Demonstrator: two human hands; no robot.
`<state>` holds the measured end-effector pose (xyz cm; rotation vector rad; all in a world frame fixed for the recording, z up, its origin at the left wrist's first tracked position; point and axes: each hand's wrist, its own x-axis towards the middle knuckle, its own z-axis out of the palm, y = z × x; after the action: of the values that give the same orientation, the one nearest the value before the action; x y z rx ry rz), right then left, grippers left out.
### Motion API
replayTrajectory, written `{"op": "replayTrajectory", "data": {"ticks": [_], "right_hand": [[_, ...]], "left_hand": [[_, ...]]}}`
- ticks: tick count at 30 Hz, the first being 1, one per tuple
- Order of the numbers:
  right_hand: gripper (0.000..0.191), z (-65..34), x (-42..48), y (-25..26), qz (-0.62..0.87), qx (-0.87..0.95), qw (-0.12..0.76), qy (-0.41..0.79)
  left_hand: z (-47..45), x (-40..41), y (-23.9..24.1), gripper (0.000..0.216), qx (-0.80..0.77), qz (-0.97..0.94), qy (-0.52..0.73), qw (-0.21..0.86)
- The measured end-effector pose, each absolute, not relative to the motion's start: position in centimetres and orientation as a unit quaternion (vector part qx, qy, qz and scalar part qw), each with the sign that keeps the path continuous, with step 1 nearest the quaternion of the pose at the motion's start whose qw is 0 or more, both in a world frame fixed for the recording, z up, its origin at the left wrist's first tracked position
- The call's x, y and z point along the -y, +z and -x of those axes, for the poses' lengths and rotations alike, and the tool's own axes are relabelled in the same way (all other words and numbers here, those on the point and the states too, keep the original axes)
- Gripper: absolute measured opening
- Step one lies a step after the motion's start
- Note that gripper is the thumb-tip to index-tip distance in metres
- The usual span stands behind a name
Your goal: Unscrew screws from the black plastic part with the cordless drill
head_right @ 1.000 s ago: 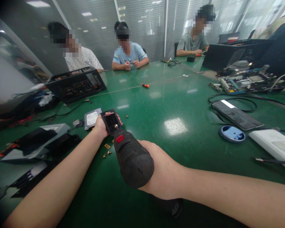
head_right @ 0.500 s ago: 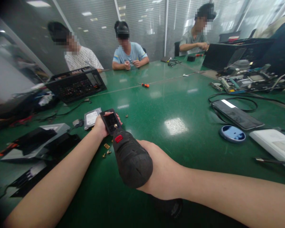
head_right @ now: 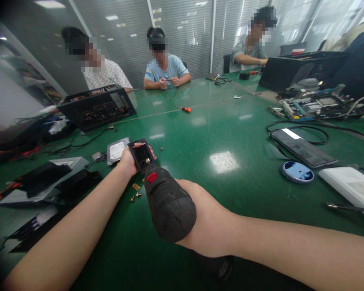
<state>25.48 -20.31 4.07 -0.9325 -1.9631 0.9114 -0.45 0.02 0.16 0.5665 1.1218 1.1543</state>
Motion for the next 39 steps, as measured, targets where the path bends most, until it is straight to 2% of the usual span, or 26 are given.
{"op": "replayTrajectory", "data": {"ticks": [8,15,19,23,31,39], "right_hand": [[0.024,-24.7,20.2,5.6,0.325,0.736,0.391,0.446],[0.033,-25.3,20.3,4.4,0.366,0.761,0.378,0.380],[0.025,-25.1,20.3,4.9,0.341,0.751,0.381,0.418],[0.027,-24.7,20.2,5.5,0.325,0.733,0.385,0.457],[0.030,-25.2,20.2,4.8,0.365,0.763,0.367,0.387],[0.034,-25.4,20.4,4.4,0.363,0.765,0.363,0.389]], "left_hand": [[0.4,0.1,0.3,0.024,-0.500,-0.260,0.510,0.650],[0.3,0.1,0.3,0.024,-0.503,-0.258,0.510,0.648],[0.2,0.1,0.4,0.022,-0.501,-0.249,0.511,0.652],[0.2,0.2,0.4,0.021,-0.500,-0.252,0.513,0.651],[0.4,0.1,0.3,0.020,-0.498,-0.258,0.509,0.653],[0.7,-0.1,0.0,0.021,-0.488,-0.247,0.510,0.664]]}}
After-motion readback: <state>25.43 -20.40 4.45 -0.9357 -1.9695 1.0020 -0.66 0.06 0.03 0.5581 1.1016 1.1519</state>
